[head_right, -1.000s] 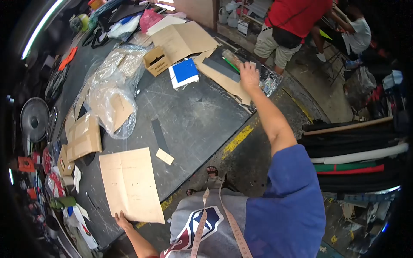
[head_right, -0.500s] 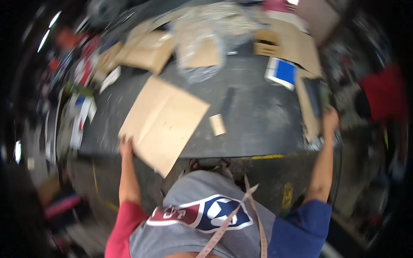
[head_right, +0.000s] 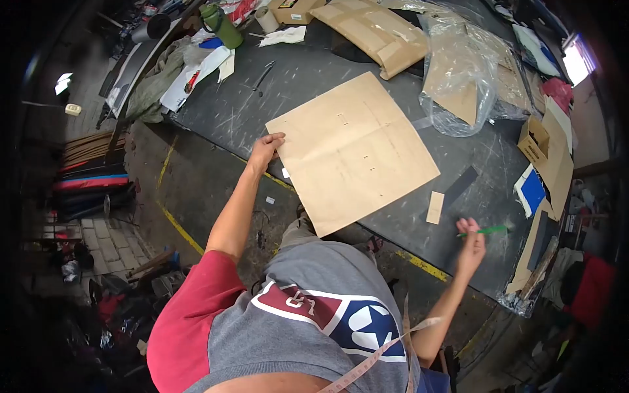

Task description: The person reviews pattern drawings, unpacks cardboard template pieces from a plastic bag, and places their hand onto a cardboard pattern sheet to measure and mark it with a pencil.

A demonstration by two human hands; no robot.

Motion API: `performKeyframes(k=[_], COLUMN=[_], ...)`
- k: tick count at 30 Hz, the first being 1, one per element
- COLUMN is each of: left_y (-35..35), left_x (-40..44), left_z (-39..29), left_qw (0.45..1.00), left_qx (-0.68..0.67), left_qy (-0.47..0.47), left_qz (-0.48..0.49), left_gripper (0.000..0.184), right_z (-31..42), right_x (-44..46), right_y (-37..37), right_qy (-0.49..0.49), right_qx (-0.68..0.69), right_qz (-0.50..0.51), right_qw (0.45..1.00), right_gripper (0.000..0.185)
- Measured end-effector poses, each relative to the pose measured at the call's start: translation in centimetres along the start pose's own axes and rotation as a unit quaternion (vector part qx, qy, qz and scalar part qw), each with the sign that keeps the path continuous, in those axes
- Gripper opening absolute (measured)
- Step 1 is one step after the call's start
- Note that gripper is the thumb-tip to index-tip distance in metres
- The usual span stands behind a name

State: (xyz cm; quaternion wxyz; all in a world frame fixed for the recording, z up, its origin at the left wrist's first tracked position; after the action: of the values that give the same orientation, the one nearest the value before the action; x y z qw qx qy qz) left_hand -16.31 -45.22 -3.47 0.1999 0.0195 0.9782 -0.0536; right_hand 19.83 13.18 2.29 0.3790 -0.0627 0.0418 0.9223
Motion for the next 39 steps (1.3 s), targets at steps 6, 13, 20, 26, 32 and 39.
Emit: performKeyframes(k=[6, 13, 20, 26, 32, 39], left_y=[-0.5, -8.8, -4.2, 0.0, 8.0, 3.1], left_x=[1.3, 10.7, 22.7, 18.3, -4.1, -8.7], left_z=[-2.5, -10.7, -9.2, -16.4, -11.3, -3.8], left_qw=[0.985, 0.854, 0.826, 0.801, 0.704, 0.654], left_qx=[0.086, 0.414, 0.503, 0.525, 0.385, 0.485], left_qy=[-0.059, 0.311, 0.249, 0.286, 0.438, 0.429], left_qz=[0.136, -0.047, -0.065, -0.025, 0.405, 0.390], left_gripper=[0.035, 0.055, 0.072, 0.081, 0.087, 0.089], right_z=[-1.5, -9.0, -10.5, -4.9, -4.0, -8.5], right_x=[-9.4, -18.8, -22.8, -21.7, -20.7, -21.4], right_y=[16.4, 19.4, 27.6, 30.5, 33.8, 35.8], right_qy=[-0.040, 0.043, 0.239, 0.133, 0.174, 0.348], right_qx=[-0.123, -0.253, -0.098, -0.042, -0.027, 0.079], right_qz=[0.109, -0.163, -0.142, -0.140, -0.001, 0.000], right_qw=[0.986, 0.953, 0.956, 0.980, 0.984, 0.934], right_gripper=[0.027, 0.031, 0.040, 0.048, 0.054, 0.046])
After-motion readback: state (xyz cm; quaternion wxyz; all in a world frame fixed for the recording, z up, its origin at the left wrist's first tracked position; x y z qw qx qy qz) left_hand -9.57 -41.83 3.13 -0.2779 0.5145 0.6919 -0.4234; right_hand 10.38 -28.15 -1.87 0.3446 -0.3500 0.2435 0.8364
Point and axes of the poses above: each hand's wrist, its own x-axis towards the middle knuckle, its own y-axis out of the palm, z = x × y, the point moved 10 cm from there along x, towards the middle knuckle, and after that the axes turned 1 degree about -y, right-handed, at the moved point
